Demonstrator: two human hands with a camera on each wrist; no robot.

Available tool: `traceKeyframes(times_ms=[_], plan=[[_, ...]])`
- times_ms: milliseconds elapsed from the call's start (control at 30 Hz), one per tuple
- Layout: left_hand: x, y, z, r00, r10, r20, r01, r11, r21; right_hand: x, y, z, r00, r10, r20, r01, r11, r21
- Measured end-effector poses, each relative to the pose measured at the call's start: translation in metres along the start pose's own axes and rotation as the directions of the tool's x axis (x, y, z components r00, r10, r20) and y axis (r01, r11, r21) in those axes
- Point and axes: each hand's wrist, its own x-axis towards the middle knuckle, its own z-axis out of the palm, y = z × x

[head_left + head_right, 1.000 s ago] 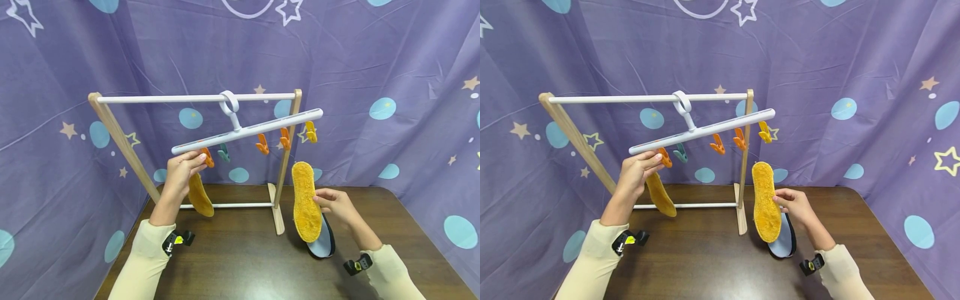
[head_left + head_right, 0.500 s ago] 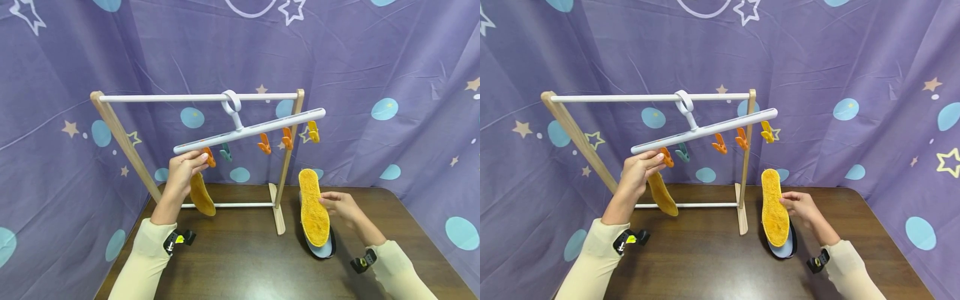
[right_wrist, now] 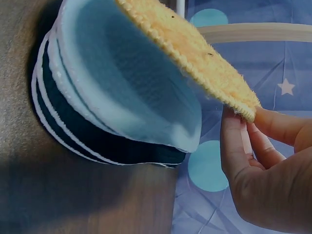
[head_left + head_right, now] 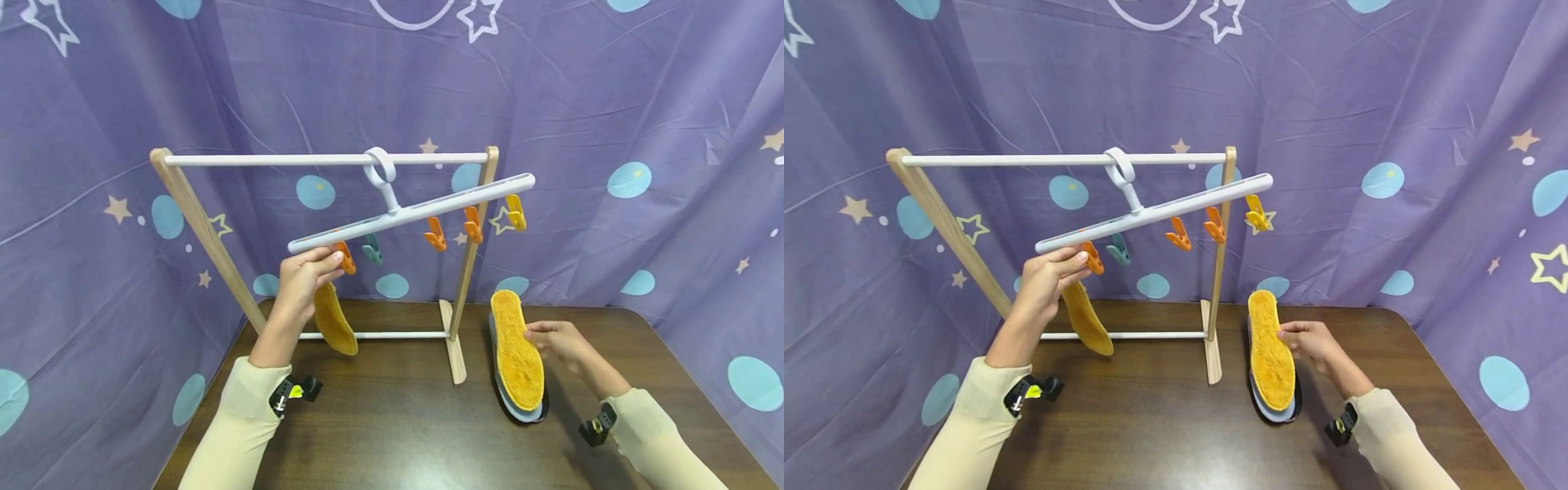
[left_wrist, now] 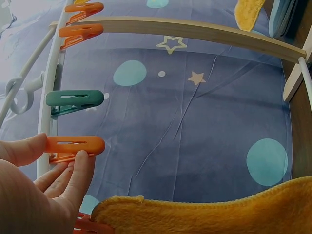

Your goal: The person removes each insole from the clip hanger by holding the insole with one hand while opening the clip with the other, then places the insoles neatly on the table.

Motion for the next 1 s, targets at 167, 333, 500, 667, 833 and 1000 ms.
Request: traceKeyframes(times_ms=[167, 333, 500, 667, 833, 1000], plan=[[0.001, -0.001, 0.0, 1.0, 0.003, -0.004, -0.003, 1.0, 0.001, 0.003, 0.006, 0.001, 1.0, 0.025, 0.015, -0.026, 1.0, 0.015], [0.0, -0.001, 0.0, 1.0, 0.001, -0.007, -0.001, 1.0, 0.001, 0.005, 0.01, 0.001, 0.998, 0.057, 0.032, -0.058, 0.998, 0.02], [0.0, -0.001, 0.0, 1.0, -0.001, -0.009, 0.001, 1.0, -0.005, 0.005, 0.016, 0.001, 0.996, 0.075, 0.042, -0.075, 0.997, 0.005], [0.0, -0.002, 0.001, 1.0, -0.001, -0.008, 0.001, 1.0, -0.008, 0.005, 0.02, 0.001, 0.996, 0.079, 0.047, -0.079, 0.997, 0.002], [0.0, -0.002, 0.001, 1.0, -0.003, -0.009, 0.003, 1.0, -0.002, 0.007, 0.024, 0.002, 0.997, 0.078, 0.029, -0.077, 0.997, -0.024], [0.001, -0.002, 0.001, 1.0, 0.002, -0.007, -0.002, 1.0, 0.0, 0.008, 0.026, 0.003, 0.998, 0.07, 0.003, -0.07, 0.996, -0.062]])
